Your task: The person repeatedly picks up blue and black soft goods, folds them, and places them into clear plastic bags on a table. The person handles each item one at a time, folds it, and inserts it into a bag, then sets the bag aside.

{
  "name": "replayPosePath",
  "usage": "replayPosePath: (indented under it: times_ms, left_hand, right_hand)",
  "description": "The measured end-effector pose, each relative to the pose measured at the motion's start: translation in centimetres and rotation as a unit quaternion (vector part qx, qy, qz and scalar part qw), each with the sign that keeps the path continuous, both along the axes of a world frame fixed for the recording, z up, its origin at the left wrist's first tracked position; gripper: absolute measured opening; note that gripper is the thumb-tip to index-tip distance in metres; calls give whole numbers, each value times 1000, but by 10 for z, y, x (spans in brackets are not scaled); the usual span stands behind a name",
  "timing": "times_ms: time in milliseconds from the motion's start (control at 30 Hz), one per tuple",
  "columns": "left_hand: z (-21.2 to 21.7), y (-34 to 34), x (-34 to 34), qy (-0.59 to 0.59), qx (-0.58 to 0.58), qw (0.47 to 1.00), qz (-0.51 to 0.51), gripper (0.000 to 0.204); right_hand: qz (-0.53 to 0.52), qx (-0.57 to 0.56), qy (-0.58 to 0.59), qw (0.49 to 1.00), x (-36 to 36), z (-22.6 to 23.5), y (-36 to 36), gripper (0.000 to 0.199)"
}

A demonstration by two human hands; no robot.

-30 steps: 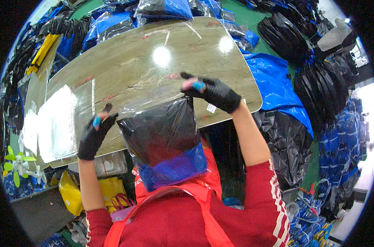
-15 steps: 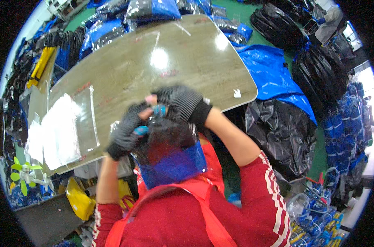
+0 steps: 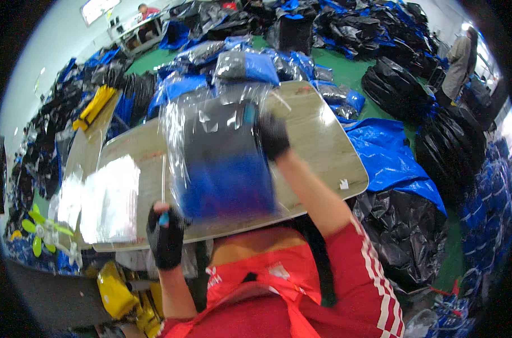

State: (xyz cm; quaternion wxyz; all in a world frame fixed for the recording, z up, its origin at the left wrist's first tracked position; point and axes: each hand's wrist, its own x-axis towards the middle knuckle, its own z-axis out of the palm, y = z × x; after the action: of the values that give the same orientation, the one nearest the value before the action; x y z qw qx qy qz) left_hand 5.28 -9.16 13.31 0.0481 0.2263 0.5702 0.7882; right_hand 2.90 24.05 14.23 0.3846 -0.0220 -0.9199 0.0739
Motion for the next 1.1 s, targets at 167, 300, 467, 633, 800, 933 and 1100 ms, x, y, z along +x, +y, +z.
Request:
replayPosePath:
  times_ms: [167, 300, 467, 633, 800, 933, 1100]
  left_hand:
    - [19, 38, -7, -30, 99, 995, -4, 41]
    - [19, 59, 5, -46, 135, 990, 10, 49]
    - [16, 76, 30, -128, 198, 964, -126, 54]
    - [18, 82, 44, -60, 166, 981, -85, 52]
    - [34, 85, 65, -150, 195, 965, -86, 54]
    - [47, 82, 77, -187, 274, 930, -156, 55]
    - [49, 81, 67, -143, 186, 961, -148, 55]
  right_hand:
    - [281, -500, 98, 813, -22, 102, -38, 26]
    - [343, -157, -32, 926, 58, 64, -119, 27]
    - [282, -195, 17, 939, 96, 31, -137, 28]
    - [323, -189, 38, 927, 100, 42, -134, 29]
    - [300, -208, 35, 930, 108, 44, -141, 22]
    - [321, -160, 60, 932, 110, 46, -138, 13]
    - [356, -263, 124, 888, 124, 53, -142, 35]
